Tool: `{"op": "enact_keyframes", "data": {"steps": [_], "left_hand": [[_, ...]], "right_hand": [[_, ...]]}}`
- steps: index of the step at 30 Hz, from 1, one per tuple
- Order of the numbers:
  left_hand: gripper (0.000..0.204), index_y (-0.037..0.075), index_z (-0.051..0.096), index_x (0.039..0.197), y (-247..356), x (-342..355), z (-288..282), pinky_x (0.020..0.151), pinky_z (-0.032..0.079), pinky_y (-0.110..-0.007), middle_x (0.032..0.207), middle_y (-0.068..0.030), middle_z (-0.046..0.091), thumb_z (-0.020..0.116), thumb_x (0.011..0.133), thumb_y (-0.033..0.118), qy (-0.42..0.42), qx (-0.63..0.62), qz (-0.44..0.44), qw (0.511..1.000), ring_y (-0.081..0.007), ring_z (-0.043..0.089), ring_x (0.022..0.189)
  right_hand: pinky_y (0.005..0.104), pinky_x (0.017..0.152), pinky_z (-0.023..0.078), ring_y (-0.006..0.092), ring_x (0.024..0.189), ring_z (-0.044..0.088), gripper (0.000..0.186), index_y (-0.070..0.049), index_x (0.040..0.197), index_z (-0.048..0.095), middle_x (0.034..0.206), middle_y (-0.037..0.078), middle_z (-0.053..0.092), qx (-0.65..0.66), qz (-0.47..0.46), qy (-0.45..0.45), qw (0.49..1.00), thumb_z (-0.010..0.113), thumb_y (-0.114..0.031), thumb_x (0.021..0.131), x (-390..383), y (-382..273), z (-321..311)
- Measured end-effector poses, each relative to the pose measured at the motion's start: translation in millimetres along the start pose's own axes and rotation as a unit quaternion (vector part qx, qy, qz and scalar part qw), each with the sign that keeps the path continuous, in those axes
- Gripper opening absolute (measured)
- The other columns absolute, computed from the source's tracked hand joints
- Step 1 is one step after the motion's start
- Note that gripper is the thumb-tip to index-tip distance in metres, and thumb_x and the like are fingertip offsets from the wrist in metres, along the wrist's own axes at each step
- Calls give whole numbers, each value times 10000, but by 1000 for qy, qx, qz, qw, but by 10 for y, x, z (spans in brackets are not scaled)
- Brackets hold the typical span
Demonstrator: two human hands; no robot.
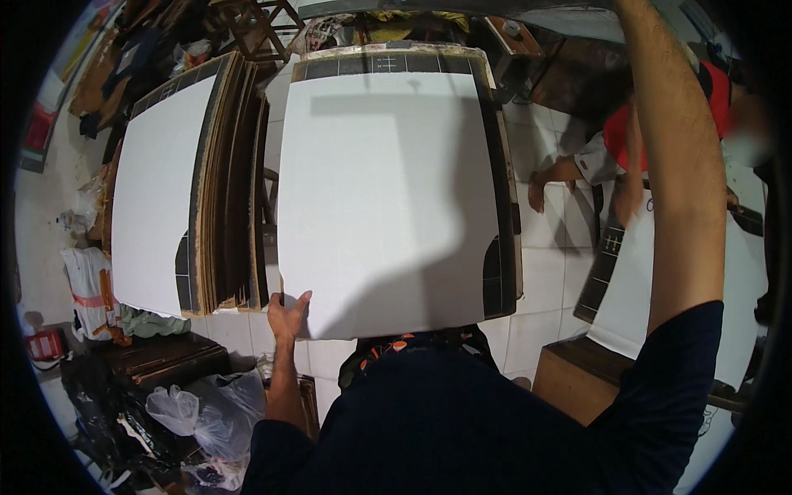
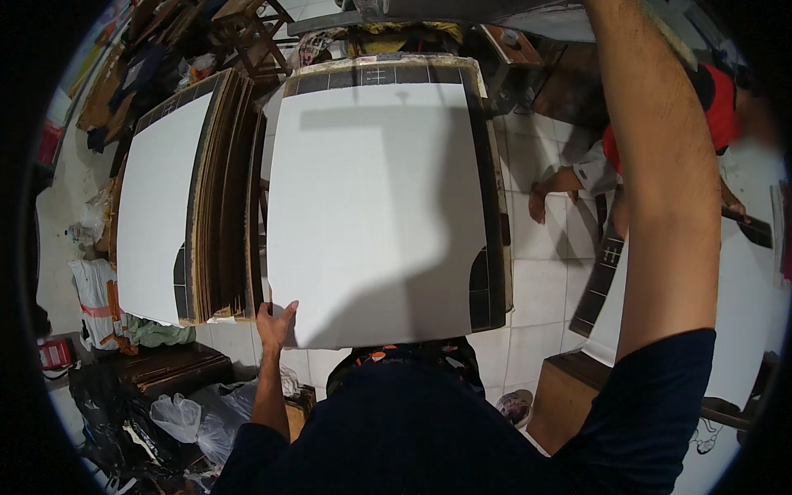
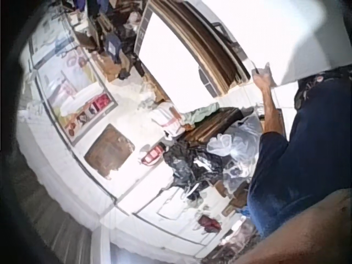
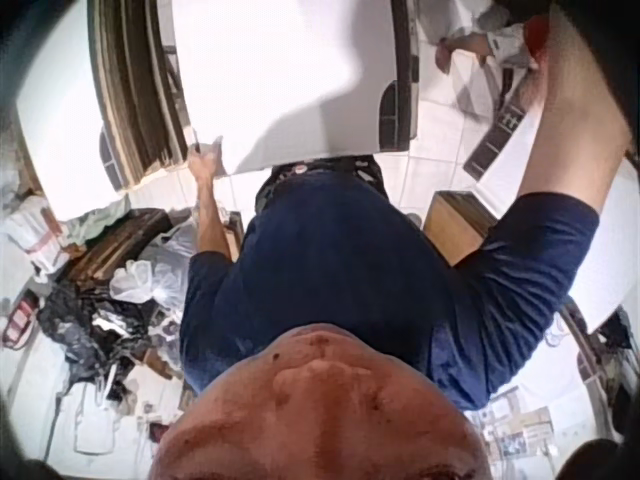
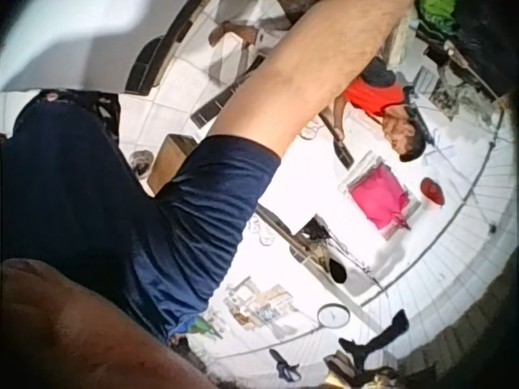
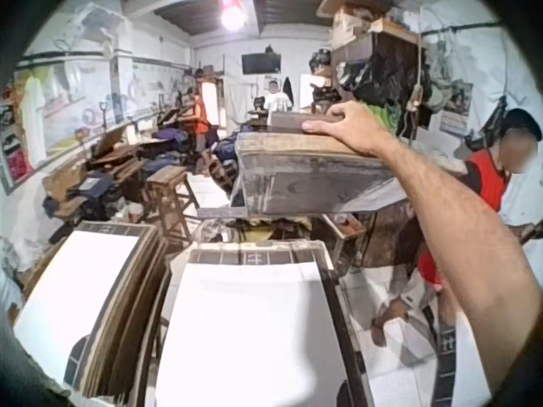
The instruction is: The person performs manual screen printing on white boards. They place a board on a table, lower a screen, use a squeegee to spread ink across the mesh, and lift the screen to reveal a printed design. The process is repeated for multiple boards.
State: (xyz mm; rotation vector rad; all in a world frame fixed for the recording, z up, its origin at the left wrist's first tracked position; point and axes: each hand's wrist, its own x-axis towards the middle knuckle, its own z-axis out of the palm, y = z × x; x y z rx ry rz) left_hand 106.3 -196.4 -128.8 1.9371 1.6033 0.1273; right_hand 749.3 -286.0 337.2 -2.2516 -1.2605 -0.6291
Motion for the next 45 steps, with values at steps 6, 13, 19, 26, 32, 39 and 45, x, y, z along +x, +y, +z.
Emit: {"op": "enact_keyframes", "data": {"steps": [6,13,19,26,32,39,45], "left_hand": [[962,-125,562,1248,25,264,161,880,568,-456,1108,-281,704,963,694,552,27,12,-7,1000,-389,705,978],[997,-113,566,1275,-112,483,357,955,548,-482,1187,-278,671,919,699,620,15,47,-39,998,-410,665,1121],[921,-84,391,1573,2172,286,318,1203,400,-461,1558,-302,494,803,947,452,-35,-228,182,956,-390,491,1453],[728,60,447,1493,3872,-622,422,1059,502,-497,1399,-135,543,328,1107,666,-225,-740,-80,629,-304,568,1276],[703,51,504,1429,2800,-260,1445,914,554,-452,1256,-123,629,291,1120,645,-277,-596,-263,706,-256,647,1084],[801,-47,538,1352,2104,-104,1656,957,516,-463,1224,-200,653,883,838,461,-36,-116,167,979,-362,651,1136],[1253,-43,229,1636,2058,11,1809,1262,249,-575,1614,-270,393,953,726,425,-22,8,384,923,-401,340,1546]], "right_hand": [[455,951,538,336,1063,734,868,-44,1141,802,1108,204,781,-24,10,6,1000,712,-830,785,217,74,63],[437,915,546,326,1030,735,814,-59,1095,795,1099,187,781,-44,25,0,999,730,-806,778,44,-44,44],[427,812,573,253,886,741,646,-134,998,775,965,104,782,-31,33,20,999,762,-751,808,-943,-41,272],[460,835,489,277,922,696,545,-196,1058,738,988,42,729,-15,-90,84,992,854,-646,773,-3041,-55,1164],[466,949,415,270,1032,623,534,-142,1105,710,1024,52,659,-4,-7,-129,992,746,-616,862,-4242,-108,2001],[489,916,432,298,1016,637,424,-121,1139,689,1030,73,688,10,20,-300,954,768,-458,893,-4076,165,2447],[476,867,425,304,970,628,286,-123,1071,681,972,62,671,49,36,-329,942,773,-332,900,-4032,96,2301]]}}
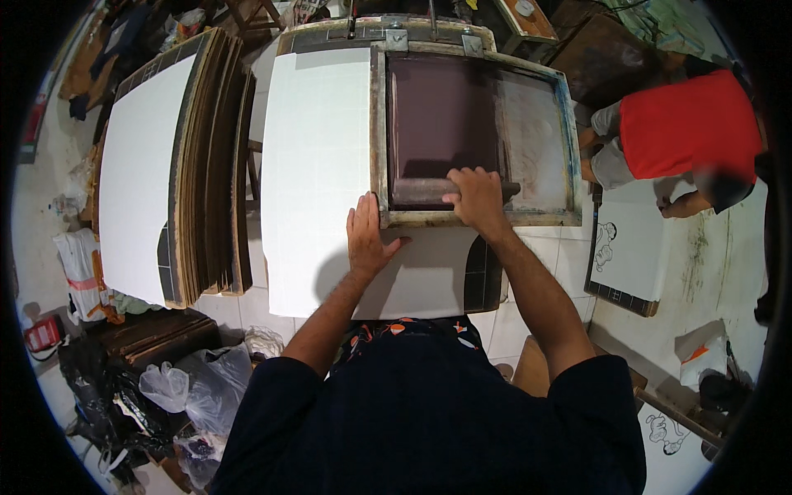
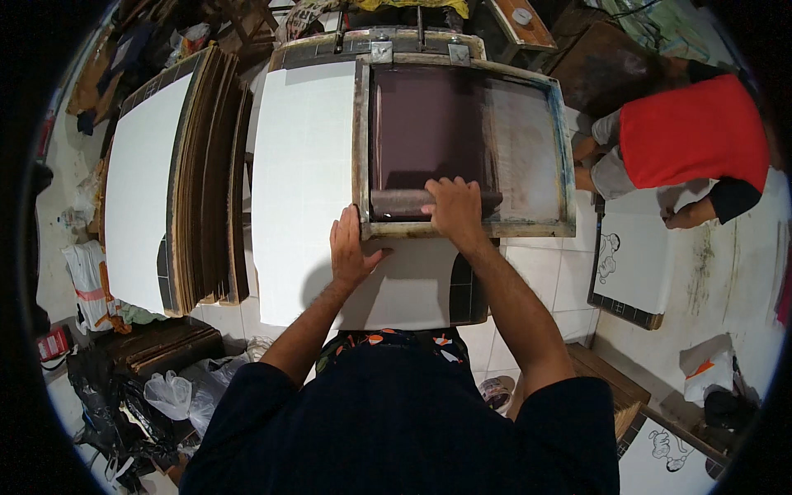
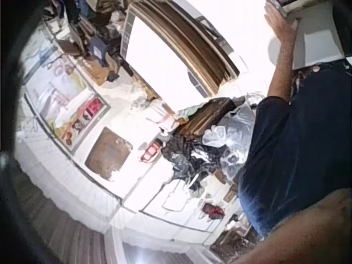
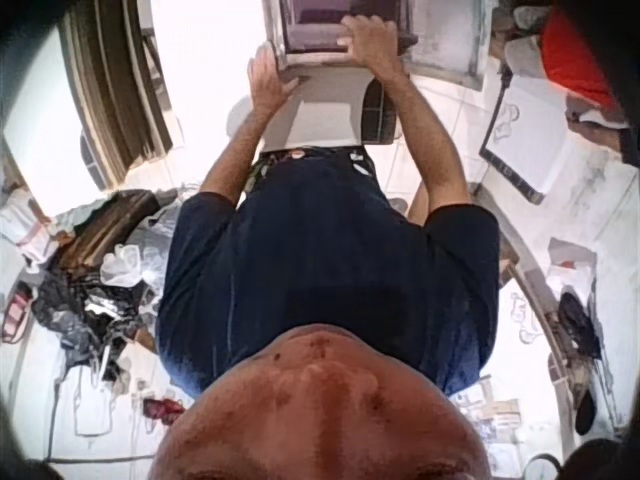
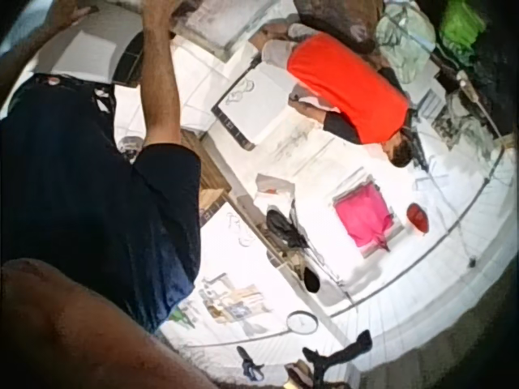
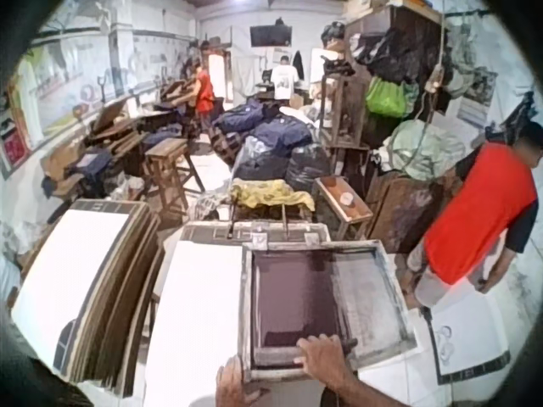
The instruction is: The person performs manual screen printing on white boards. They place a board on a table, lower a screen, use a squeegee to spread ink across the mesh, and lift the screen to reveal a printed design. The process is repeated for multiple boards.
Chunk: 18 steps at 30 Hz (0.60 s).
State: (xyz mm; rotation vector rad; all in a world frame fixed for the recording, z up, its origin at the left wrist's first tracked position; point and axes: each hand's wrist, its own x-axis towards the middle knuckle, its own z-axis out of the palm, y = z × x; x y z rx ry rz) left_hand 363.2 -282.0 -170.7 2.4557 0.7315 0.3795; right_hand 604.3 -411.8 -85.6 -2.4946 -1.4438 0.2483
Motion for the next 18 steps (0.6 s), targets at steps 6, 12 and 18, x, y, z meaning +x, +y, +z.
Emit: {"op": "enact_keyframes", "data": {"steps": [6,12,18], "left_hand": [[1279,-89,223,1620,-88,-58,92,1290,216,-569,1641,-279,363,965,694,386,10,16,13,1000,-394,312,1572],[1317,-100,216,1618,-34,-29,77,1294,226,-562,1625,-307,366,979,641,343,-20,28,-24,999,-411,340,1548],[1344,-102,225,1609,-35,-25,57,1295,223,-568,1626,-311,360,983,609,377,-18,44,-12,999,-412,333,1552]], "right_hand": [[457,853,420,292,926,604,264,-126,1034,672,936,52,642,-7,-44,96,994,782,-305,874,181,102,90],[467,815,423,293,938,628,266,-147,979,640,919,48,625,-57,-84,178,979,806,-303,840,1753,704,68],[486,908,449,306,995,636,294,-186,1064,713,990,49,686,-24,-68,235,969,847,-242,808,2681,961,43]]}}
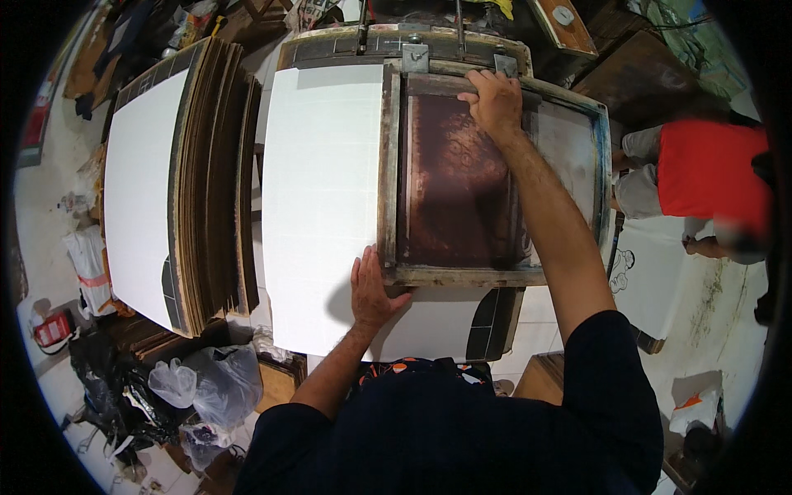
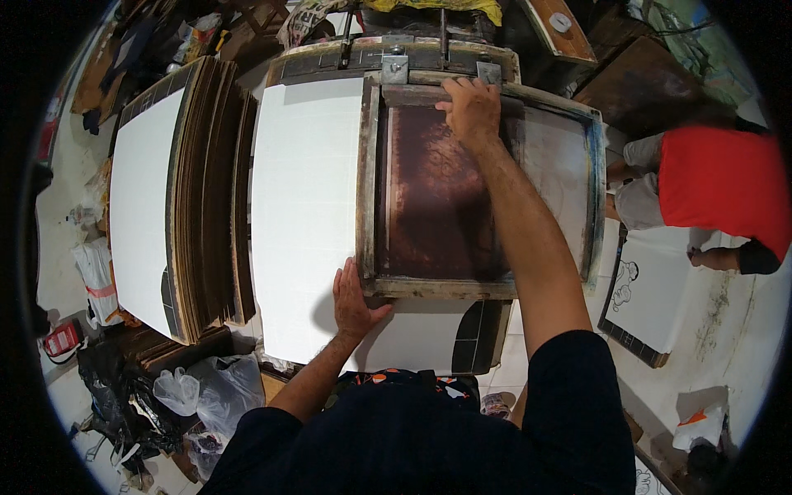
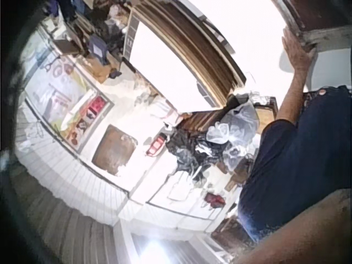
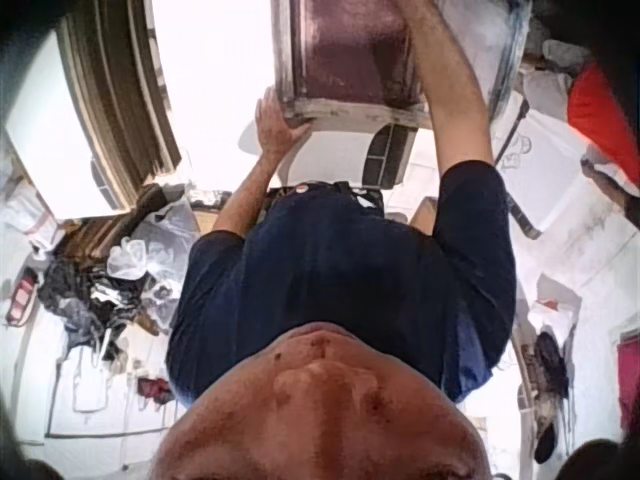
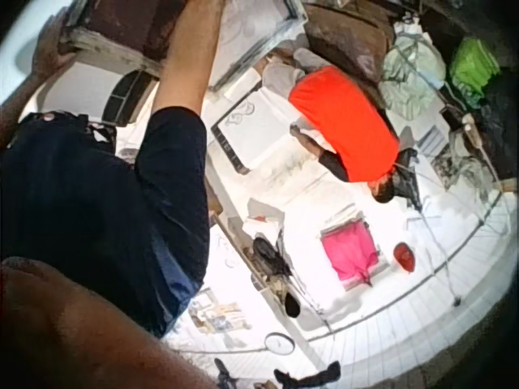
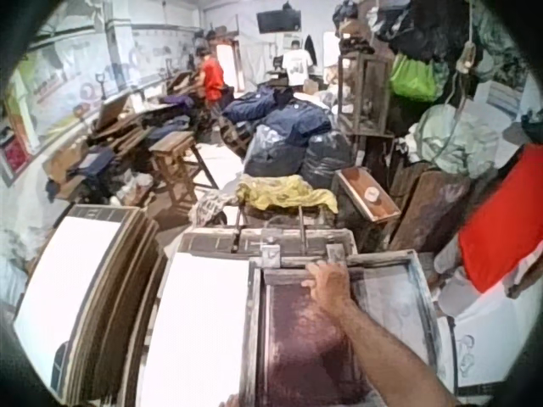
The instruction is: The person performs manual screen printing on white boards. They place a board on a table, lower a screen, use a squeegee to spread ink across the mesh, and lift the screen to reveal a printed design. The process is repeated for multiple boards.
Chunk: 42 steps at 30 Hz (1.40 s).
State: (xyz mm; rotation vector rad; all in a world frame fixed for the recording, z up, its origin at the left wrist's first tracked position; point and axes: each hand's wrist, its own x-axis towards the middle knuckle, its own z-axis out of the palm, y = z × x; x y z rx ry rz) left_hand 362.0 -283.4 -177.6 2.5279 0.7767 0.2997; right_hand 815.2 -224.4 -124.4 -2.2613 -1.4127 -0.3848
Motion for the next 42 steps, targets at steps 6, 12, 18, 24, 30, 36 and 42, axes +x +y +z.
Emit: {"op": "enact_keyframes", "data": {"steps": [6,12,18,24,30,36,42], "left_hand": [[1340,-104,217,1606,12,-12,5,1292,221,-571,1629,-307,360,983,623,389,-27,0,-21,999,-413,320,1562],[1337,-94,222,1612,-22,-25,24,1292,217,-574,1633,-307,360,976,623,400,-15,-4,-11,1000,-421,331,1556],[1339,-100,218,1615,-23,-31,34,1289,223,-582,1637,-315,353,963,627,414,-8,-8,-9,1000,-432,343,1545],[1316,-103,213,1616,8,-20,21,1287,228,-580,1634,-318,356,959,654,397,1,2,1,1000,-435,343,1544],[1255,-86,235,1618,5,-14,30,1296,223,-555,1630,-299,366,947,687,363,26,-5,19,999,-405,337,1552],[1220,-65,218,1625,-13,-28,62,1306,202,-544,1618,-263,386,935,727,343,36,-7,17,999,-374,314,1574],[1161,-63,200,1638,10,29,155,1305,178,-574,1660,-278,337,898,750,205,66,-84,-13,994,-394,285,1585]], "right_hand": [[453,932,451,290,1007,621,359,-168,1038,707,963,27,664,-8,33,-64,997,804,-55,711,-781,-378,-274],[442,958,442,283,1020,613,451,-179,1124,721,1019,19,666,-25,7,32,999,800,-30,706,-446,-217,-181],[472,1010,434,282,1050,613,344,-172,1134,694,1043,16,647,-49,33,4,998,809,-92,820,-49,-45,154],[479,980,447,279,1086,609,334,-192,1148,681,1071,24,640,-57,30,-51,997,799,-131,843,-329,-217,-65],[486,955,434,311,1078,587,406,-162,1155,653,1089,64,612,-44,44,-86,994,772,-73,777,-1552,-834,-617],[476,971,424,288,1075,574,608,-172,1154,644,1055,49,587,-47,72,-150,985,896,-105,605,-2700,-1512,-1188],[488,1013,416,277,1057,585,407,-154,1114,677,1051,32,608,-23,80,-134,987,800,-49,741,-2790,-1519,-1208]]}}
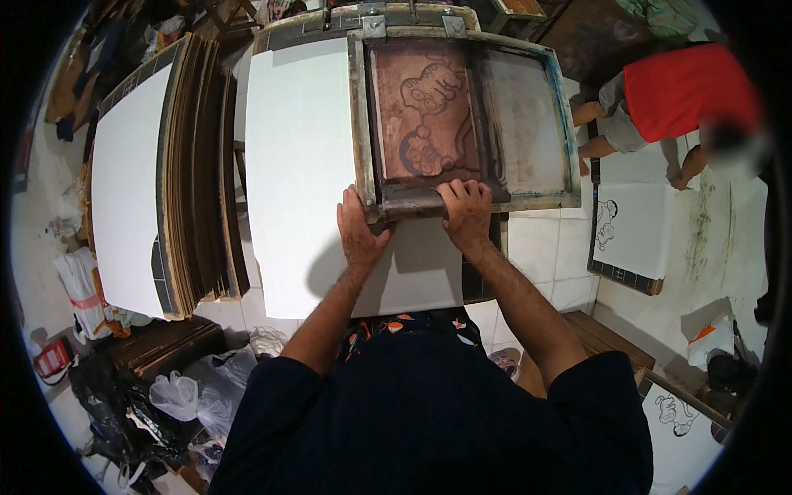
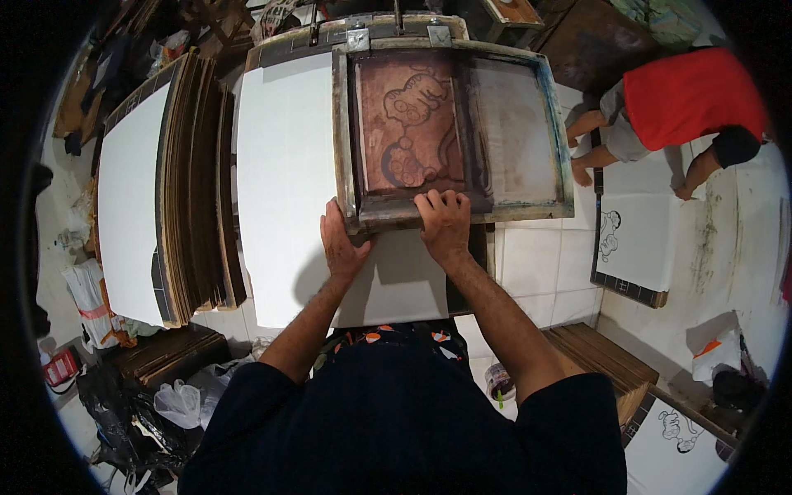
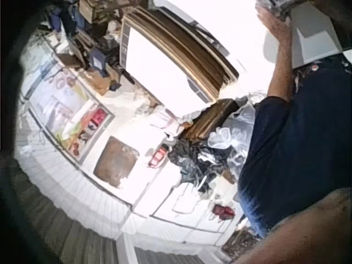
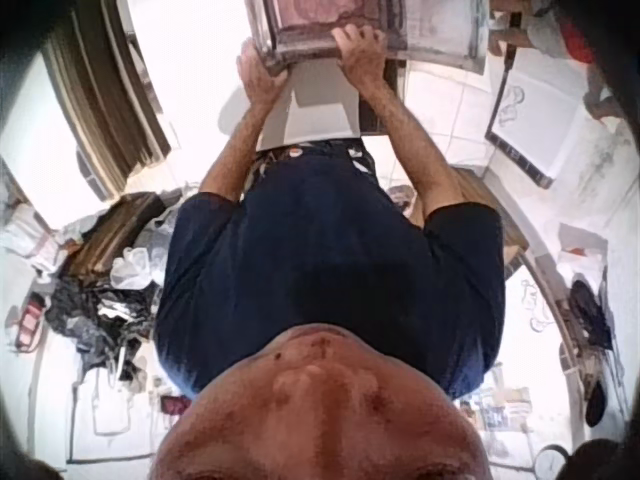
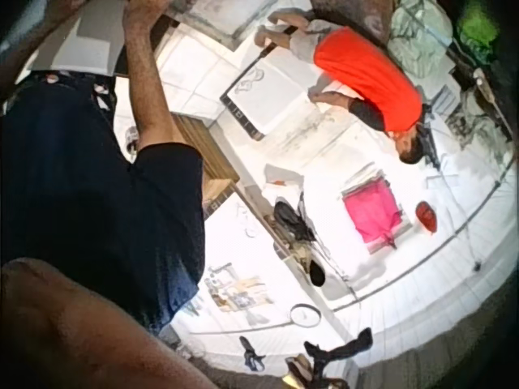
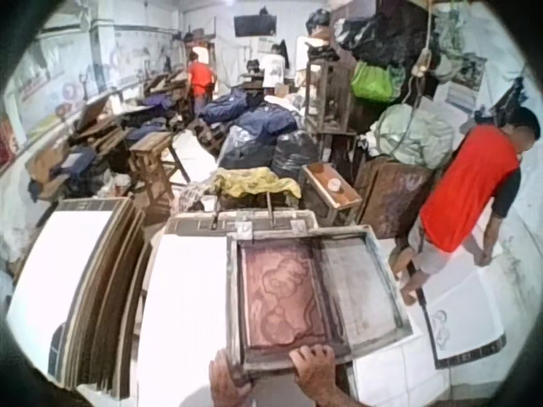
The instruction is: The person performs manual screen printing on white boards. They place a board on a table, lower a screen, use a squeegee to spread ink across the mesh, and lift the screen to reveal a printed design. The process is repeated for multiple boards.
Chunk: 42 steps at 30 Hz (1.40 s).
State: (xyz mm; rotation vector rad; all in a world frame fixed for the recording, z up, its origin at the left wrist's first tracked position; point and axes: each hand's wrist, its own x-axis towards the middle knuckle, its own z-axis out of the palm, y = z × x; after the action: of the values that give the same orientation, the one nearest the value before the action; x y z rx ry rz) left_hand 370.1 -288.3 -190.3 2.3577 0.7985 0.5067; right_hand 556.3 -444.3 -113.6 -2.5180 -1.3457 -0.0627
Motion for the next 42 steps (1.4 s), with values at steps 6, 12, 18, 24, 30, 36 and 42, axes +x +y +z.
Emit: {"op": "enact_keyframes", "data": {"steps": [6,12,18,24,30,36,42], "left_hand": [[1098,-50,183,1661,131,18,14,1294,134,-624,1584,-274,477,820,770,40,7,-140,-83,987,-416,516,1444],[1054,-17,208,1672,230,40,-96,1218,288,-542,1545,-278,521,757,775,-90,20,-187,-88,978,-391,573,1390],[1024,-38,201,1665,288,68,-149,1303,132,-621,1567,-287,495,729,789,-78,-3,-198,-133,971,-410,535,1430],[1001,-45,212,1661,341,78,-198,1308,101,-623,1590,-291,472,718,797,-82,-13,-183,-140,973,-403,502,1466],[1007,-51,203,1662,365,62,-219,1320,94,-580,1604,-298,459,691,786,-144,3,-159,-106,982,-379,475,1498],[1011,-37,203,1667,349,53,-212,1320,106,-582,1615,-281,454,686,786,-146,-19,-173,-132,976,-381,468,1502],[1016,-37,199,1666,290,22,-159,1315,135,-590,1640,-264,426,701,788,-132,-2,-158,-108,981,-397,487,1484]], "right_hand": [[504,967,407,297,1018,607,335,-139,1133,690,1005,58,651,48,-16,58,997,791,-115,814,224,41,-208],[501,901,416,306,973,628,285,-120,1090,702,986,71,688,59,-35,18,998,824,-158,835,635,139,-403],[498,910,416,309,980,627,285,-117,1095,700,993,69,687,102,-32,-87,990,817,-165,840,542,146,-402],[513,888,418,320,969,625,274,-126,1068,690,992,68,674,60,-106,24,992,820,-187,836,1371,585,19],[580,969,423,324,1114,659,390,-157,1247,699,1142,57,735,11,-68,70,995,808,-254,885,3246,1208,465],[521,948,437,316,1093,640,340,-170,1182,713,1074,60,703,20,-50,58,997,795,-153,852,3029,1102,443],[485,892,420,316,1012,599,375,-155,1052,683,993,53,642,81,-36,19,996,734,8,719,1005,433,-60]]}}
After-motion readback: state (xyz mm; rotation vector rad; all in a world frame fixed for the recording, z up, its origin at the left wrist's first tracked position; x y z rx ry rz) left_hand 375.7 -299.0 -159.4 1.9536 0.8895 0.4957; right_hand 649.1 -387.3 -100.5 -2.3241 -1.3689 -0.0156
